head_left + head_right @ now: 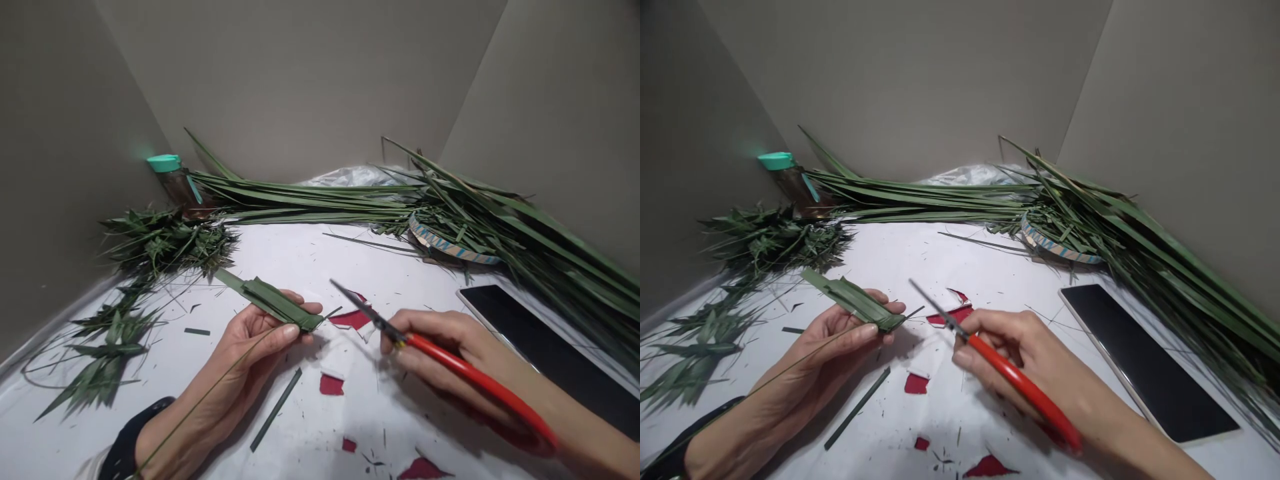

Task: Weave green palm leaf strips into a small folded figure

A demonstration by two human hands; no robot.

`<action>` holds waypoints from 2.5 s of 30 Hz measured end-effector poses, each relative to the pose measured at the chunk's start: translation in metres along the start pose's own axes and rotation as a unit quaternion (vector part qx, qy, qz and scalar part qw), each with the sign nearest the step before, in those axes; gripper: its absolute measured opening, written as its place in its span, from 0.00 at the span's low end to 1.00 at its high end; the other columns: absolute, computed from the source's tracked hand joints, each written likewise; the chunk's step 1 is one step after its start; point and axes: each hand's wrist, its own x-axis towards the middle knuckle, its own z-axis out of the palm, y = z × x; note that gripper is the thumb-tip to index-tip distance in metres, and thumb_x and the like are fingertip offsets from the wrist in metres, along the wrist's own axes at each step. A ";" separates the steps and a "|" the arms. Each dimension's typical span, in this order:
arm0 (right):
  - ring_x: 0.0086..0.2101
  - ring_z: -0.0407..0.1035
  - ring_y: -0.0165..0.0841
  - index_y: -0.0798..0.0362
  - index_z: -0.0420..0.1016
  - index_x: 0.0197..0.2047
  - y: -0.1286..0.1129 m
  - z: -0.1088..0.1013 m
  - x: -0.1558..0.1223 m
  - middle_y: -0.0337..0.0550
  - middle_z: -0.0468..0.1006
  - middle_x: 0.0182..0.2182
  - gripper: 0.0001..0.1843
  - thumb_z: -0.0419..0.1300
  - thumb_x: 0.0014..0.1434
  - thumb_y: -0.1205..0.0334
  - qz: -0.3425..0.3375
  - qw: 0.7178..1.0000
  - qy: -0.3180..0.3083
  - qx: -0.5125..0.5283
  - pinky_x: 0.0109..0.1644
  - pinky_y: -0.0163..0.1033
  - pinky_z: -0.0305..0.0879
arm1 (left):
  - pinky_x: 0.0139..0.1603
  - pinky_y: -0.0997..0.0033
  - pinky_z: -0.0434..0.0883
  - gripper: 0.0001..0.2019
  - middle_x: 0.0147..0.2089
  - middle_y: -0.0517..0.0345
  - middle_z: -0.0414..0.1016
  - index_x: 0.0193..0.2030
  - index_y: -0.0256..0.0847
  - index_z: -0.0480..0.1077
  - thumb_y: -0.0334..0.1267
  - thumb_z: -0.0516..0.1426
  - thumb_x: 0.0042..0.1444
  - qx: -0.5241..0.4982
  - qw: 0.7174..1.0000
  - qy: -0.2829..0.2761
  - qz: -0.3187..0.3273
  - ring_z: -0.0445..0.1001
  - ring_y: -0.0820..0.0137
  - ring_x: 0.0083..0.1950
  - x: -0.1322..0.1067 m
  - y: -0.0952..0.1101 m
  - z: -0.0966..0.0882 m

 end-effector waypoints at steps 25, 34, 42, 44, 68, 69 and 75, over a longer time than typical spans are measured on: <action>0.37 0.73 0.40 0.54 0.70 0.50 0.024 0.001 0.018 0.48 0.77 0.39 0.11 0.53 0.66 0.63 0.012 0.897 0.140 -0.420 0.35 0.38 0.55 | 0.39 0.71 0.76 0.11 0.44 0.49 0.82 0.38 0.35 0.78 0.33 0.69 0.47 0.081 0.992 0.007 0.099 0.79 0.69 0.32 0.002 0.002 0.003; 0.39 0.69 0.38 0.54 0.70 0.48 0.031 0.002 0.018 0.49 0.73 0.40 0.10 0.50 0.68 0.62 -0.015 0.884 0.172 -0.435 0.39 0.37 0.58 | 0.30 0.69 0.73 0.10 0.37 0.52 0.80 0.39 0.35 0.74 0.34 0.66 0.50 0.087 0.986 -0.005 0.143 0.75 0.71 0.27 0.007 -0.002 -0.003; 0.40 0.68 0.37 0.55 0.71 0.45 0.035 0.001 0.020 0.48 0.72 0.39 0.10 0.50 0.68 0.64 -0.053 0.883 0.184 -0.429 0.42 0.37 0.60 | 0.36 0.67 0.75 0.06 0.41 0.56 0.78 0.42 0.35 0.73 0.31 0.62 0.57 0.089 0.980 -0.011 0.180 0.77 0.70 0.35 0.013 0.000 -0.010; 0.40 0.68 0.36 0.55 0.72 0.44 0.036 0.001 0.019 0.48 0.73 0.39 0.10 0.50 0.69 0.64 -0.063 0.883 0.183 -0.427 0.43 0.37 0.61 | 0.37 0.66 0.75 0.05 0.39 0.58 0.77 0.41 0.35 0.72 0.31 0.61 0.58 0.096 0.977 -0.011 0.188 0.77 0.70 0.35 0.014 0.000 -0.011; 0.38 0.70 0.41 0.59 0.71 0.49 0.038 -0.008 0.019 0.54 0.76 0.39 0.14 0.54 0.60 0.65 -0.084 0.921 0.241 -0.294 0.42 0.43 0.65 | 0.24 0.77 0.67 0.06 0.16 0.70 0.59 0.38 0.35 0.74 0.29 0.62 0.52 -0.051 0.992 -0.074 0.083 0.66 0.75 0.23 0.008 -0.004 -0.004; 0.39 0.71 0.41 0.59 0.69 0.51 0.037 -0.008 0.019 0.54 0.76 0.40 0.16 0.54 0.59 0.66 -0.091 0.926 0.250 -0.270 0.42 0.43 0.66 | 0.25 0.77 0.67 0.06 0.16 0.69 0.61 0.37 0.34 0.75 0.29 0.63 0.51 -0.056 0.993 -0.074 0.070 0.66 0.75 0.23 0.007 -0.004 -0.004; 0.32 0.74 0.35 0.53 0.69 0.54 0.028 -0.002 0.017 0.47 0.78 0.38 0.21 0.57 0.57 0.62 -0.112 0.963 0.233 -0.077 0.32 0.36 0.73 | 0.31 0.72 0.73 0.09 0.27 0.52 0.77 0.41 0.34 0.76 0.30 0.63 0.52 -0.060 0.996 -0.062 -0.003 0.75 0.68 0.30 0.004 -0.004 -0.006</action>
